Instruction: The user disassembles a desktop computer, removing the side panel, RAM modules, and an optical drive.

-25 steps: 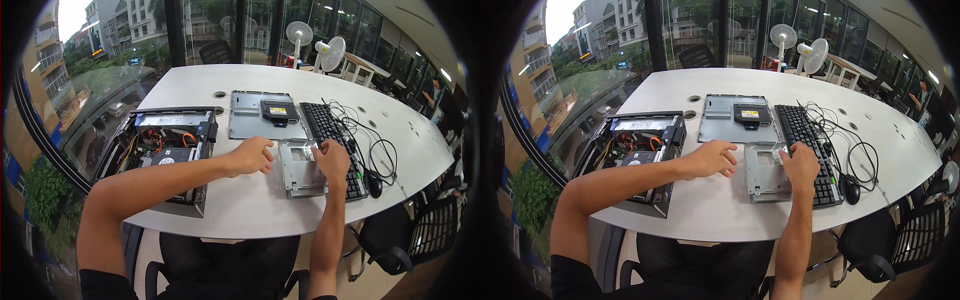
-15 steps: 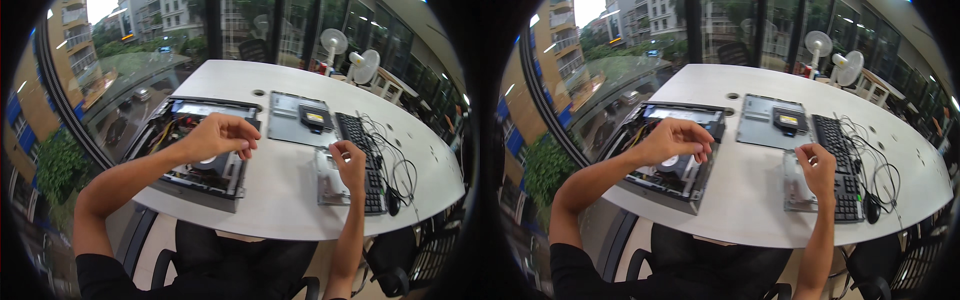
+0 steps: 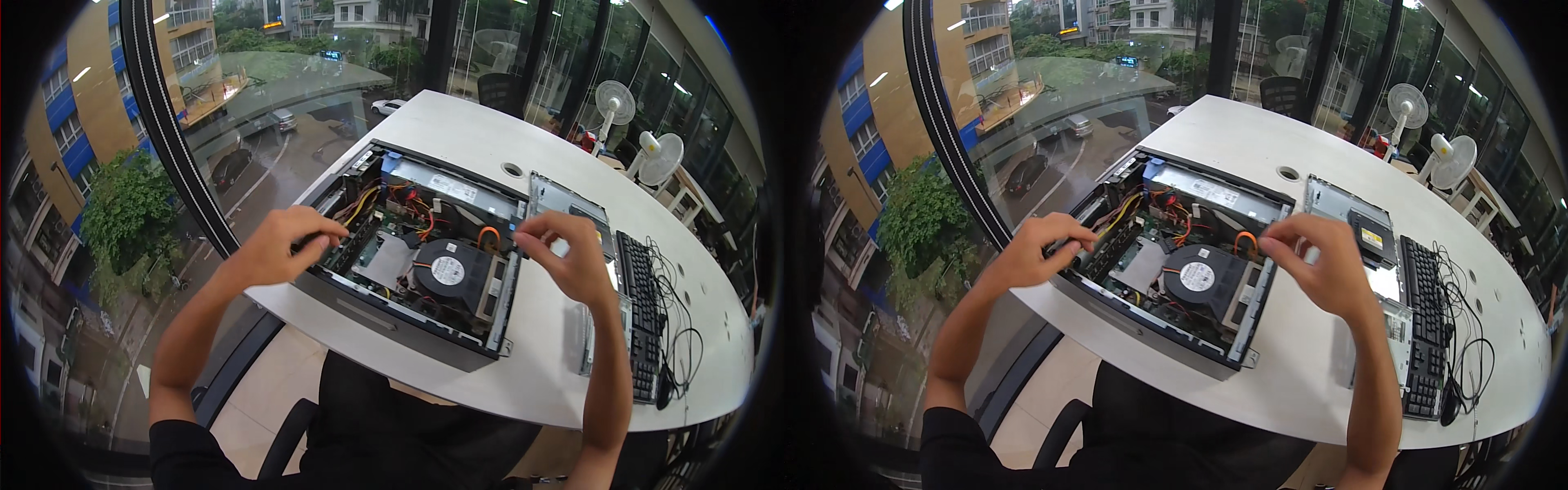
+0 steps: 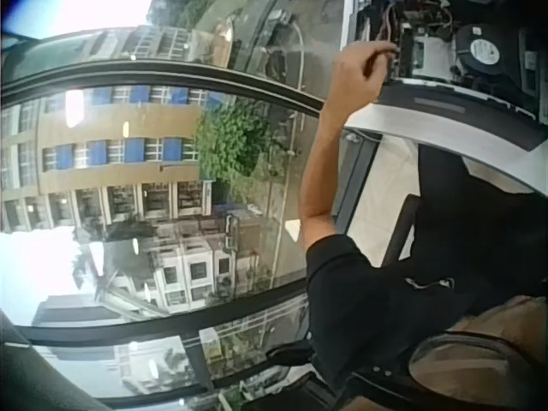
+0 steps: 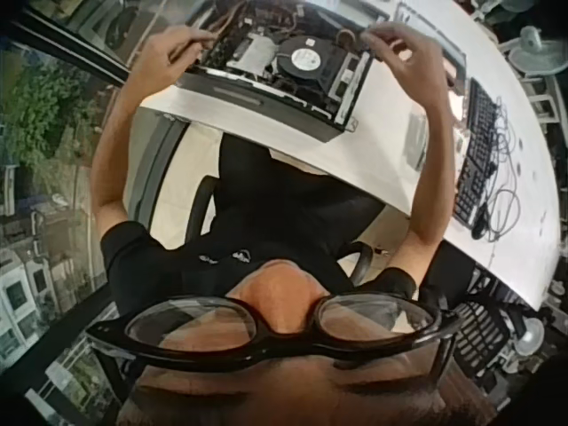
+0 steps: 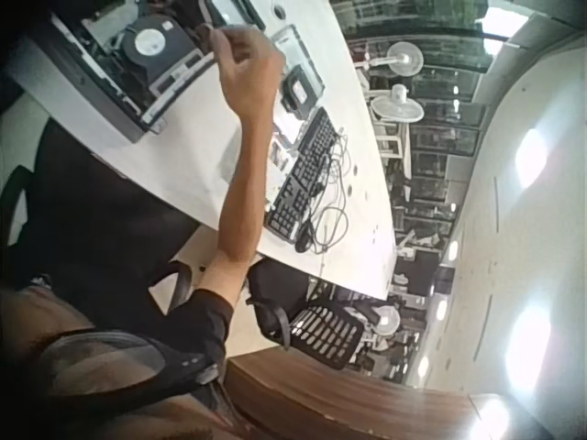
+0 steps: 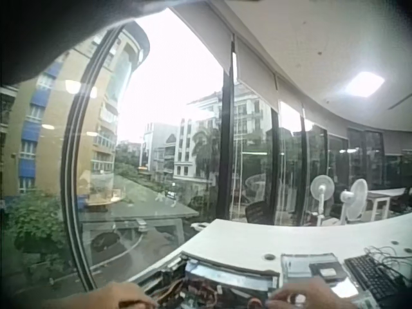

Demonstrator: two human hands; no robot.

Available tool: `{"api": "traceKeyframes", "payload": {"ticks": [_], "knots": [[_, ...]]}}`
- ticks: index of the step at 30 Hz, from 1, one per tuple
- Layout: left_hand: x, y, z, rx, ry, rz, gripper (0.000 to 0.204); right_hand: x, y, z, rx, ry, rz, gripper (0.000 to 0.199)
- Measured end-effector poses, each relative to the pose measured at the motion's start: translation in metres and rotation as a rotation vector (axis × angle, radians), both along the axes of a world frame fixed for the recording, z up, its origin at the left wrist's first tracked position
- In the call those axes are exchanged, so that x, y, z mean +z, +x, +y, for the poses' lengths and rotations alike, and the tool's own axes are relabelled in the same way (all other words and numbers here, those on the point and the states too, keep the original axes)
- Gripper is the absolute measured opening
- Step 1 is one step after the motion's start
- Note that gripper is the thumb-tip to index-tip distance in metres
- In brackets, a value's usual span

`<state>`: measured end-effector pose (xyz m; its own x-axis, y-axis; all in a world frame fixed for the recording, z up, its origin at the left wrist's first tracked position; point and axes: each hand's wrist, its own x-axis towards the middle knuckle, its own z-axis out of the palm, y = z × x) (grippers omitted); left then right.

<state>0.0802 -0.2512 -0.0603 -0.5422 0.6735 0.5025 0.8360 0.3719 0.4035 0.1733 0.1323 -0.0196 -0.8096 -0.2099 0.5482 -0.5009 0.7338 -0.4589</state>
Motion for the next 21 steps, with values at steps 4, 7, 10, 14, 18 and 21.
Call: {"api": "traceKeyframes", "payload": {"ticks": [4,7,10,14,18,21], "knots": [[-0.014,0.006,0.001,0.063,0.005,0.02,0.023,0.0,-0.052,-0.057,0.174,0.038,-0.166,0.01],[-0.019,0.007,0.008,0.146,0.077,-0.064,0.026,-0.002,-0.093,-0.087,0.281,0.179,-0.182,0.012],[-0.018,0.008,0.01,0.154,0.232,-0.132,0.034,-0.01,-0.131,-0.108,0.319,0.353,-0.154,0.015],[-0.019,0.009,0.009,0.186,0.313,-0.214,0.032,-0.023,-0.167,-0.121,0.191,0.592,0.0,0.032],[-0.02,0.009,0.01,0.25,0.192,-0.047,0.02,-0.05,-0.193,-0.118,0.001,0.608,0.062,0.072],[-0.023,0.008,0.006,0.256,0.173,0.045,0.017,-0.055,-0.197,-0.12,-0.013,0.629,-0.065,0.091]]}}
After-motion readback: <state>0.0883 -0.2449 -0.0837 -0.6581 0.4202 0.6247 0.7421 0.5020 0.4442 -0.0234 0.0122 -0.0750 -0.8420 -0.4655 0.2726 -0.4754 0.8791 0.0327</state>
